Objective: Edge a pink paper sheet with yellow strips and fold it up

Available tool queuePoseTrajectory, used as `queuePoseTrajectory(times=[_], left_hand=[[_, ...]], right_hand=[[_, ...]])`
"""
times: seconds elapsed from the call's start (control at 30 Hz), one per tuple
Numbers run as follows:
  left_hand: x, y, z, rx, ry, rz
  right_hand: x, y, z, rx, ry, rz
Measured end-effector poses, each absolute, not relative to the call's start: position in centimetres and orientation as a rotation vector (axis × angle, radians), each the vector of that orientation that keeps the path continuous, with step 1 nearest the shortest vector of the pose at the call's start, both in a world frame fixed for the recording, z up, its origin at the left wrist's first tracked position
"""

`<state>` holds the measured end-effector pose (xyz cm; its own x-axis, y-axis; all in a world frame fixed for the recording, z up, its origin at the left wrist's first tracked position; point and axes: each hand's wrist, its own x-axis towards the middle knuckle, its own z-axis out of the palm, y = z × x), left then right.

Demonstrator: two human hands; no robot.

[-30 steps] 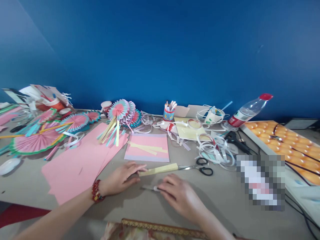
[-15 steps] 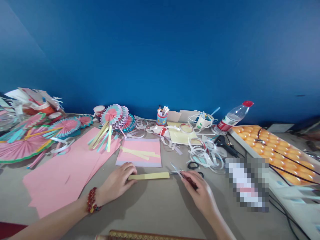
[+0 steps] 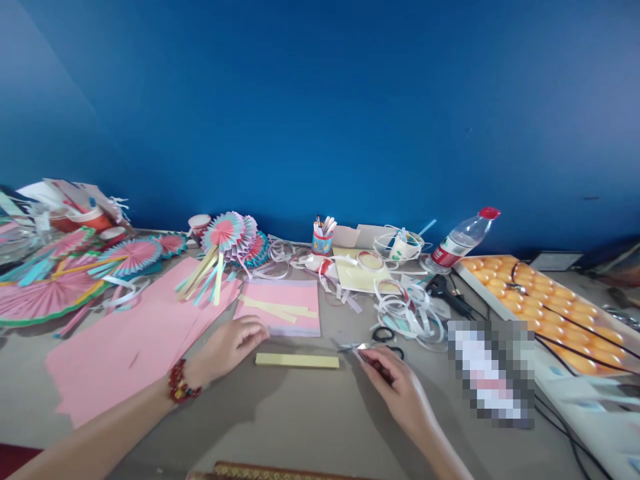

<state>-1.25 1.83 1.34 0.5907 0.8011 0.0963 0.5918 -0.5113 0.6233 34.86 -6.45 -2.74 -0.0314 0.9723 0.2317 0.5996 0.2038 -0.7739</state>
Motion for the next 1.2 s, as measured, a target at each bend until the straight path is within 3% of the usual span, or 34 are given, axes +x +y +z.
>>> queuePoseTrajectory(times=[0.23,0.43,0.57,0.87,1.2], left_hand=[[-1.7,4.0,2.3,2.651,1.436,0.677],[3.5,-0.2,2.2,2.885,0.998,0.276],[4.5,-0.9,1.7,2.893,0.924,0.224],[2.5,0.0,3.2,2.929,0.595,0.312],[-1.4,4.0,3.0,2.79,0.905,0.521]], right_hand=[[34.8,-6.6,-2.7,-1.483,-1.715,0.64],[34.7,-6.2,-2.8,-1.486,-1.713,0.625],[34.7,-6.3,-2.8,-1.476,-1.7,0.619],[34.8,-6.3,-2.8,-1.489,-1.706,0.676],[34.8,-6.4,-3.2,-1.476,-1.706,0.661]])
